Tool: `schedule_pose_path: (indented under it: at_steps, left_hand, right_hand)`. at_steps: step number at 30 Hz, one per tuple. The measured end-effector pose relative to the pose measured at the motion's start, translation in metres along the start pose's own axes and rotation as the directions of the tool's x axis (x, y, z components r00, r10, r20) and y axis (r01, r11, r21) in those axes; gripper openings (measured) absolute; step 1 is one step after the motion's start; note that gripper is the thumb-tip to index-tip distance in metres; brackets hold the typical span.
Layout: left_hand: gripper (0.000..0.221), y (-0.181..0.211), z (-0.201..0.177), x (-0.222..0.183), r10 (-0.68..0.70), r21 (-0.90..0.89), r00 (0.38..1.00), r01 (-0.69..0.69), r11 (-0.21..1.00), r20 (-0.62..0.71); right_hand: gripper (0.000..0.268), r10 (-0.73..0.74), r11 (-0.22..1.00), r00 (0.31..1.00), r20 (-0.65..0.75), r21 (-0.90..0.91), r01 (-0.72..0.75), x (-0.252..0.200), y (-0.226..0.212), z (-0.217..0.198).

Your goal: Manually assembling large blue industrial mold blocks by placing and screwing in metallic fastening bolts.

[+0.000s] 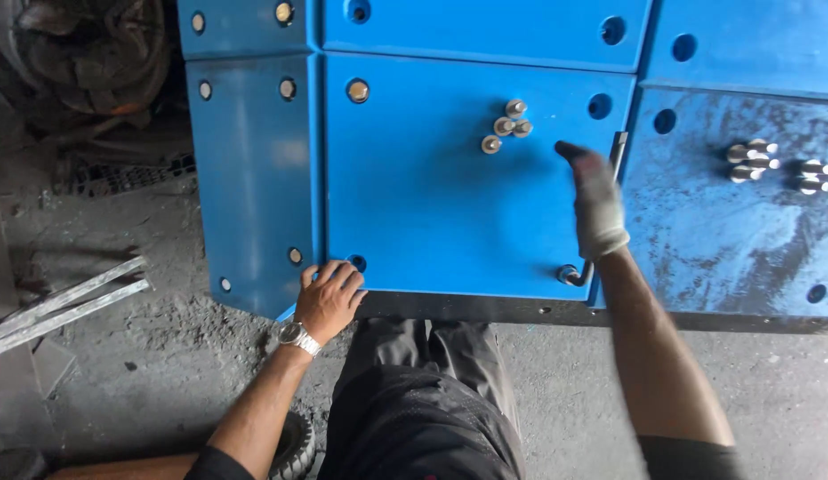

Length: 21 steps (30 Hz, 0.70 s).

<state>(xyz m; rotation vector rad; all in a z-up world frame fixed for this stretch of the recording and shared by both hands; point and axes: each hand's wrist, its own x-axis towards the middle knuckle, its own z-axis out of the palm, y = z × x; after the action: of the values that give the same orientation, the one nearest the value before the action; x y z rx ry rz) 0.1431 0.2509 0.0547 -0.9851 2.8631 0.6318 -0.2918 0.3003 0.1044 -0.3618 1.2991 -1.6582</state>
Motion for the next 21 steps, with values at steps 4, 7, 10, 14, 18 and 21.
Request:
schedule_pose_path:
  at_steps: [4, 7, 10, 14, 18, 21]
  left_hand:
    - [0.027, 0.013, -0.029, 0.024, -0.078, -0.072, 0.995, 0.082, 0.994, 0.056]
    - [0.027, 0.020, -0.031, 0.029, -0.143, -0.168, 0.990, 0.144, 0.975, 0.023]
    - [0.023, 0.031, -0.026, 0.044, -0.194, -0.273, 0.980, 0.173, 0.946, -0.049]
    - [0.019, 0.061, -0.033, 0.071, -0.256, -0.374, 0.961, 0.201, 0.906, -0.105]
    - [0.018, 0.093, -0.028, 0.113, -0.293, -0.433, 0.952, 0.231, 0.871, -0.083]
    - [0.017, 0.116, -0.031, 0.155, -0.325, -0.484, 0.942, 0.244, 0.840, -0.089]
  right_hand:
    - [0.045, 0.289, -0.111, 0.851, 0.438, -0.868, 0.485, 0.009, -0.047, 0.010]
    - [0.062, 0.621, -0.539, 0.761, 0.188, -0.602, 0.588, 0.008, -0.086, -0.014]
    - [0.067, 0.677, -0.635, 0.710, -0.192, -0.639, 0.433, -0.015, -0.102, -0.065]
    - [0.052, 0.754, -0.364, 0.545, -0.367, -0.924, -0.118, -0.111, -0.052, -0.190]
    - [0.042, 0.881, 0.123, 0.230, -0.413, -0.269, -0.955, -0.214, 0.001, -0.141]
    - [0.033, 0.897, 0.442, 0.408, -0.172, 0.295, -0.847, -0.265, 0.061, -0.146]
